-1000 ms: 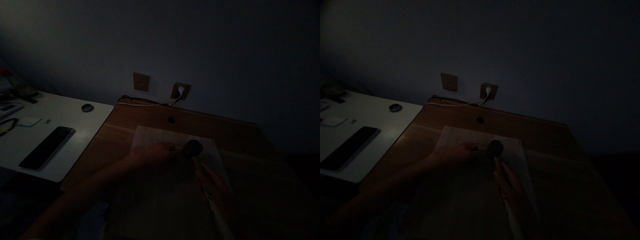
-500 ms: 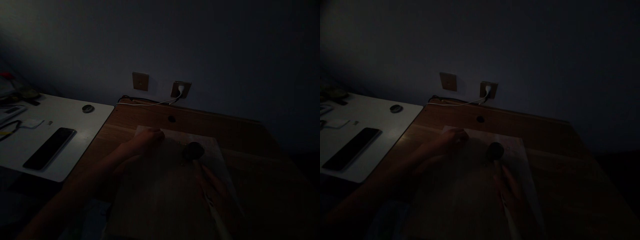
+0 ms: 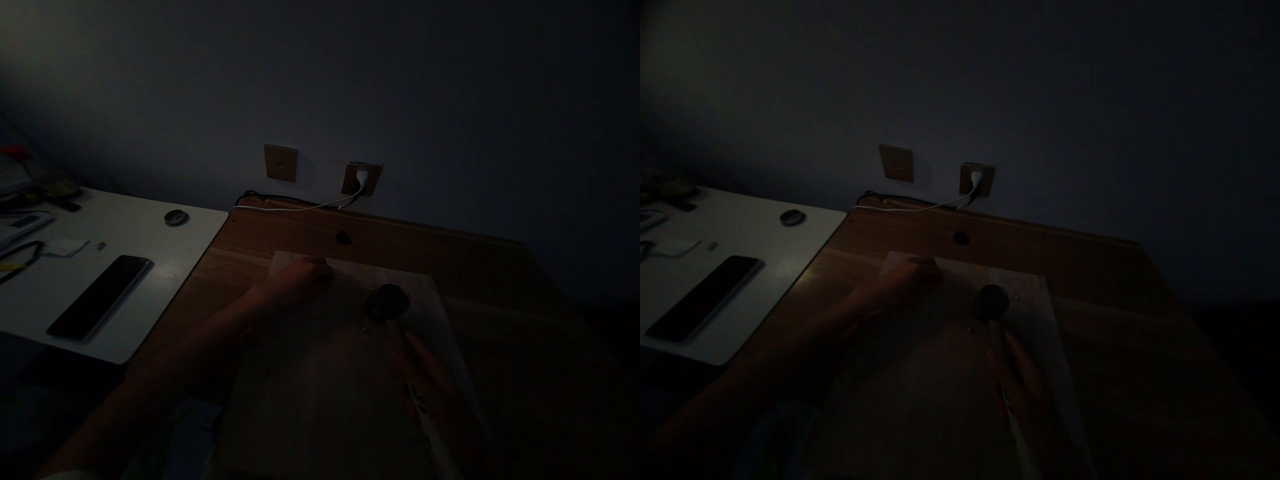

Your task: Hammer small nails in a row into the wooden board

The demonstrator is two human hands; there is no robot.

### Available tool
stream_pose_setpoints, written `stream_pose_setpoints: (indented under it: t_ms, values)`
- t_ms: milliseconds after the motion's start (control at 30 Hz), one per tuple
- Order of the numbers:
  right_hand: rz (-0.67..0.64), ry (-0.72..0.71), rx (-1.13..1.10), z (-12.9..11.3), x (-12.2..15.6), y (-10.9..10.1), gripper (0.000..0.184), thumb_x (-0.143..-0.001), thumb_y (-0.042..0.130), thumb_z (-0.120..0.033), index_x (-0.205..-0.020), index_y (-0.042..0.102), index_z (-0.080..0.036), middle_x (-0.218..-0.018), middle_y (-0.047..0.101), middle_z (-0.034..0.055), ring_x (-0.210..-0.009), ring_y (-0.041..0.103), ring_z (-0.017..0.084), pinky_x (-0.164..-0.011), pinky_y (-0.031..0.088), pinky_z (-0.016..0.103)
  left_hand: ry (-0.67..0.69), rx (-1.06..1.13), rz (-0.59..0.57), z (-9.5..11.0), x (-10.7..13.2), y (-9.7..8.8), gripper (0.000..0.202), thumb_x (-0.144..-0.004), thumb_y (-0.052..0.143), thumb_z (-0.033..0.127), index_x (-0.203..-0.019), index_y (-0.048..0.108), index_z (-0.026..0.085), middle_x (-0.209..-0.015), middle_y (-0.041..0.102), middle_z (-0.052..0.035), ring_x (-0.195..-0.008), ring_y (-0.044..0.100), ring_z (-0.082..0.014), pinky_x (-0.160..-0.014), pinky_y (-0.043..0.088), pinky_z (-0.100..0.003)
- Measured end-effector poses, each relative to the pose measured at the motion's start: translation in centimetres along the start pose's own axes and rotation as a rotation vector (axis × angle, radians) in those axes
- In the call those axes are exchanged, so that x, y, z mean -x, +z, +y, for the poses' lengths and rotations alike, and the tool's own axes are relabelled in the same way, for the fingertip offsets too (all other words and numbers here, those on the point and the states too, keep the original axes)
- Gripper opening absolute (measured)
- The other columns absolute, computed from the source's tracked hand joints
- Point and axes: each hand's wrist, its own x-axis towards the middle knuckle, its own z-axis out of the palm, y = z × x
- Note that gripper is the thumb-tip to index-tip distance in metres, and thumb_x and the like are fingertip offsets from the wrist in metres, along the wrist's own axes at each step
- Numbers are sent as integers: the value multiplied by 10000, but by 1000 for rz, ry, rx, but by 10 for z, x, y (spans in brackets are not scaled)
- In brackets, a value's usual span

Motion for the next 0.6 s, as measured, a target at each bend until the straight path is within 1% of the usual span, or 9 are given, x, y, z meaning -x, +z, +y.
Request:
stream_pose_setpoints:
  t_ms: [67,100,200,267,367,433,500,600]
  values:
    - [28,-1,13,2,0,-3,619,-743,750,-624,-1281,700,-321,-1102,731,79,-1025,691,290,-731,593,352,7,-4,-8,-1,0,2,185,-957,555,149,-979,739,159,-983,698,-80,-871,664,-179,-801,497,-275]
    - [25,1,15,4,0,-4,631,-741,752,-627,-1291,694,-322,-1079,734,78,-1003,697,286,-718,594,349,12,-3,-12,-1,0,2,190,-958,554,145,-980,742,160,-988,695,-79,-873,662,-179,-803,496,-275]
    - [-45,34,-17,6,0,-3,707,-752,736,-644,-1371,635,-316,-907,731,52,-781,701,249,-604,571,331,26,40,7,0,1,5,199,-956,560,136,-980,755,172,-988,688,-68,-875,660,-168,-812,500,-264]
    - [-95,73,-63,6,1,0,776,-761,715,-665,-1435,572,-309,-825,711,31,-638,657,215,-530,532,316,18,84,41,2,2,7,205,-949,575,133,-1000,767,183,-1007,688,-71,-895,666,-165,-831,510,-263]
    - [-91,66,-111,-1,2,11,821,-769,688,-691,-1453,537,-263,-737,668,7,-529,581,175,-487,482,299,-21,120,76,4,2,12,220,-931,591,122,-1039,774,180,-1045,706,-88,-927,684,-181,-856,528,-290]
    - [-93,34,-116,-9,-1,20,822,-788,667,-686,-1450,525,-221,-651,609,-23,-461,516,153,-446,432,287,-64,136,99,4,3,14,245,-914,598,109,-1094,756,164,-1057,730,-92,-942,697,-193,-864,534,-305]
    - [-102,4,-113,-19,-8,28,793,-804,660,-671,-1427,529,-197,-605,561,-49,-424,467,129,-408,373,263,-121,168,129,4,3,15,309,-887,612,90,-1169,719,153,-1044,750,-80,-931,709,-190,-850,538,-297]
    - [-191,-56,-82,-33,-19,37,668,-835,654,-646,-1328,579,-201,-599,522,-72,-420,447,99,-386,344,226,-178,220,155,4,5,16,375,-859,611,74,-1218,682,157,-993,764,-50,-877,718,-169,-800,538,-263]
